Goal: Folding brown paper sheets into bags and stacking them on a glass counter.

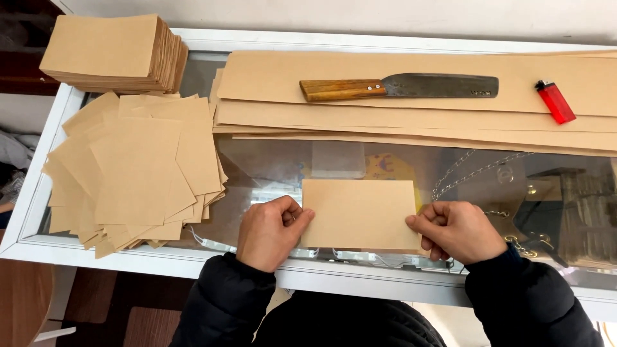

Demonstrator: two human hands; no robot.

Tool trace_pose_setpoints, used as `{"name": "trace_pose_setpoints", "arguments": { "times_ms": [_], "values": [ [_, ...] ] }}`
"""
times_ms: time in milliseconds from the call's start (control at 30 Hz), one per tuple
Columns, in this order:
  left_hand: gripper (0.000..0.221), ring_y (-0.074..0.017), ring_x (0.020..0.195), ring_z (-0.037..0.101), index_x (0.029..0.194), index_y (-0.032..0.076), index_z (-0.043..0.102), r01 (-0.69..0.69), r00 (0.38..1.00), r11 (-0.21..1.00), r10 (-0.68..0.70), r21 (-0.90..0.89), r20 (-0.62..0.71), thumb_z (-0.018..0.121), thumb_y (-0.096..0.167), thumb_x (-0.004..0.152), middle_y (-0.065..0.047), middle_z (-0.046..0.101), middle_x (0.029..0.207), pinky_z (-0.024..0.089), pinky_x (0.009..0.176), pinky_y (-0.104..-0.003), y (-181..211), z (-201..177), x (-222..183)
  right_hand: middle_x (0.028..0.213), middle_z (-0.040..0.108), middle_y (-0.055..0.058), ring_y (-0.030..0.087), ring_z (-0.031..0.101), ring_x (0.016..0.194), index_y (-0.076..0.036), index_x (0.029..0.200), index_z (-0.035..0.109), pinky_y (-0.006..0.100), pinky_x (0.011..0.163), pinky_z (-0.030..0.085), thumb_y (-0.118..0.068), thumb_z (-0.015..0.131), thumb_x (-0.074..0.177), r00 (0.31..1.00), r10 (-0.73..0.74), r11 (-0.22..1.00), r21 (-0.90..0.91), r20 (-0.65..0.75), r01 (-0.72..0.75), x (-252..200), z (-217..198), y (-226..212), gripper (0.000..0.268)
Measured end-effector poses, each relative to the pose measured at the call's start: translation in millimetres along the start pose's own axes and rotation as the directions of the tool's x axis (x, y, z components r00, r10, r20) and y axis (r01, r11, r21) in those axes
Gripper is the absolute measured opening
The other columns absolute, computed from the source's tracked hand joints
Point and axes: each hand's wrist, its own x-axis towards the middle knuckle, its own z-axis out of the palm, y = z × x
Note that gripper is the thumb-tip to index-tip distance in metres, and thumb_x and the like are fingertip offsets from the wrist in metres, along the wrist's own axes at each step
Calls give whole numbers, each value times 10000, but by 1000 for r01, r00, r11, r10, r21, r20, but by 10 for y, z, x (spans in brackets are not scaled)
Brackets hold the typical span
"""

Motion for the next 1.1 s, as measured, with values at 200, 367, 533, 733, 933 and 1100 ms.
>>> {"name": "trace_pose_setpoints", "arguments": {
  "times_ms": [200,367,533,733,933,1100],
  "values": [
    [236,-387,713,770,841,121,844,33,999,998,-35,53,28,873,337,931,-82,743,603,582,710,-451,85,-7,8,597,797,236,303,745,467,94,800,819,385,467,639,-179,875,930,1000,19,1000,-24,-2,-19,-17,-1,-71,308],
    [278,-397,772,774,828,108,806,68,994,994,-75,91,75,858,361,930,-86,739,622,587,756,-470,140,-49,34,578,797,249,316,753,445,100,785,798,400,452,646,-172,882,917,1000,22,999,-45,-19,-23,1,5,-97,314],
    [429,-190,665,568,756,160,644,29,999,1000,-29,-12,-36,819,458,1010,41,625,638,476,689,-381,-65,10,-34,599,733,275,350,655,443,38,815,588,432,421,494,-226,827,1088,1000,-16,985,172,15,13,147,-29,227,449],
    [314,-165,684,611,874,94,752,-146,920,989,133,-9,-369,780,343,1063,-13,706,755,510,658,-364,-423,-587,-267,542,682,186,273,589,485,-4,794,624,392,565,480,-314,770,1128,968,-227,974,-19,-111,226,117,89,-80,478],
    [378,-376,1081,631,1251,86,789,156,679,900,201,407,-706,799,401,1044,-134,723,1180,527,850,-535,-1115,-1269,-408,777,842,-23,145,762,586,-178,966,791,299,648,621,-377,757,1037,716,-695,678,-278,60,681,48,821,-1132,214],
    [772,-440,1333,584,1569,42,641,351,714,869,-9,348,-700,799,552,1012,-210,623,1419,528,1017,-600,-1455,-1503,-464,1277,849,116,420,754,1238,-159,1265,816,544,1020,628,-361,704,1087,139,-910,95,-131,391,987,-115,1895,-2035,292]
  ]
}}
